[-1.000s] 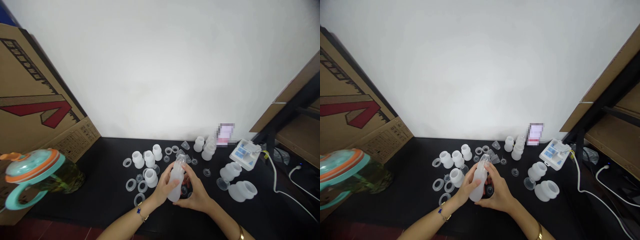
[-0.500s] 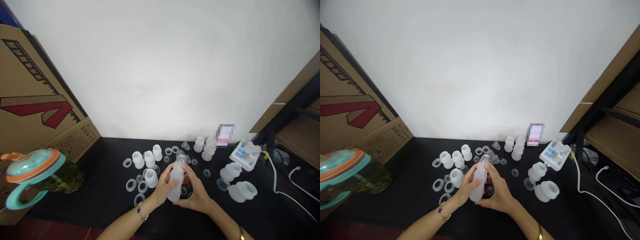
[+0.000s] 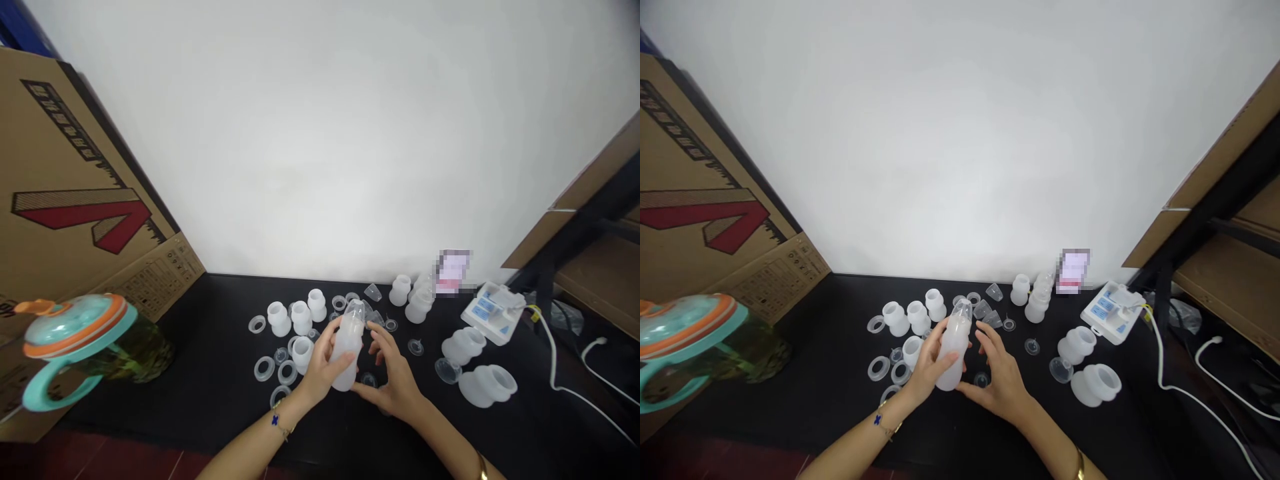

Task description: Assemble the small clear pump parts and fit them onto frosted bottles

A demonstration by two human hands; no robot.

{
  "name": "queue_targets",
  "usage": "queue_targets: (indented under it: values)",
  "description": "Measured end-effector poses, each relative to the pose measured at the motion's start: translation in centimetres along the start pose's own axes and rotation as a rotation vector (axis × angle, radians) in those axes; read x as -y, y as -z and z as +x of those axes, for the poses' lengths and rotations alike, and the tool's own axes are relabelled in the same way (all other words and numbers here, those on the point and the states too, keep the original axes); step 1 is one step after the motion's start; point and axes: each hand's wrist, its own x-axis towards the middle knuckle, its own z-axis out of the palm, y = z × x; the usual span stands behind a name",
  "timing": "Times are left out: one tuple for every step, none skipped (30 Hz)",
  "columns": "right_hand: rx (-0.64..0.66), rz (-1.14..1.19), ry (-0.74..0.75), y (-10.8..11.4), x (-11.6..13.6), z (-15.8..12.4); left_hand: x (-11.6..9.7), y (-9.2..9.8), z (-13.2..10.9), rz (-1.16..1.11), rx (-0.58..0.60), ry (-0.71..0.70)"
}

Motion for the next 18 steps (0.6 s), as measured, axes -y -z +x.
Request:
queue_targets:
  values:
    - [0.004, 0.019, -0.013, 0.0, -0.1, 0.1, 0.1, -0.2, 0.0, 0.004, -0.013, 0.003]
    - [0.016, 0.037, -0.024, -0.1, -0.2, 0.1, 0.3, -0.3, -0.1, 0.009, -0.026, 0.005]
    - [0.037, 0.049, -0.037, -0.1, -0.2, 0.1, 0.4, -0.4, -0.1, 0.014, -0.036, 0.01]
    - [0.064, 0.055, -0.049, -0.1, -0.2, 0.1, 0.6, -0.5, -0.2, 0.023, -0.031, 0.015]
    - [0.091, 0.055, -0.059, -0.1, -0.2, 0.1, 0.7, -0.5, -0.2, 0.028, -0.027, 0.016]
    - [0.116, 0.049, -0.066, -0.1, -0.3, 0.1, 0.8, -0.6, -0.2, 0.033, -0.018, 0.019]
    - [0.138, 0.039, -0.071, -0.1, -0.3, 0.1, 0.8, -0.6, -0.3, 0.038, -0.009, 0.022]
    - [0.155, 0.026, -0.074, -0.1, -0.4, 0.0, 0.8, -0.6, -0.3, 0.043, -0.002, 0.025]
    - [0.166, 0.015, -0.075, -0.2, -0.6, 0.0, 0.8, -0.6, -0.2, 0.046, 0.002, 0.028]
    - [0.175, 0.009, -0.077, -0.2, -0.7, -0.1, 0.9, -0.6, -0.2, 0.047, 0.003, 0.028]
    - [0.181, 0.008, -0.082, -0.2, -0.8, -0.1, 0.9, -0.6, -0.2, 0.046, 0.004, 0.027]
    - [0.187, 0.014, -0.088, -0.2, -0.9, -0.1, 0.9, -0.6, -0.1, 0.043, 0.007, 0.024]
    - [0.192, 0.024, -0.095, -0.2, -0.9, -0.1, 0.9, -0.6, -0.1, 0.038, 0.011, 0.018]
    - [0.195, 0.039, -0.101, -0.3, -1.0, -0.1, 1.0, -0.6, 0.0, 0.034, 0.016, 0.009]
    - [0.197, 0.055, -0.108, -0.3, -1.0, -0.2, 1.0, -0.6, 0.0, 0.033, 0.02, -0.001]
    - [0.198, 0.072, -0.113, -0.4, -1.0, -0.2, 1.1, -0.6, 0.0, 0.037, 0.022, -0.011]
    - [0.197, 0.086, -0.117, -0.4, -1.1, -0.2, 1.1, -0.5, 0.0, 0.043, 0.023, -0.022]
    - [0.197, 0.096, -0.12, -0.5, -1.1, -0.3, 1.2, -0.5, 0.0, 0.051, 0.021, -0.031]
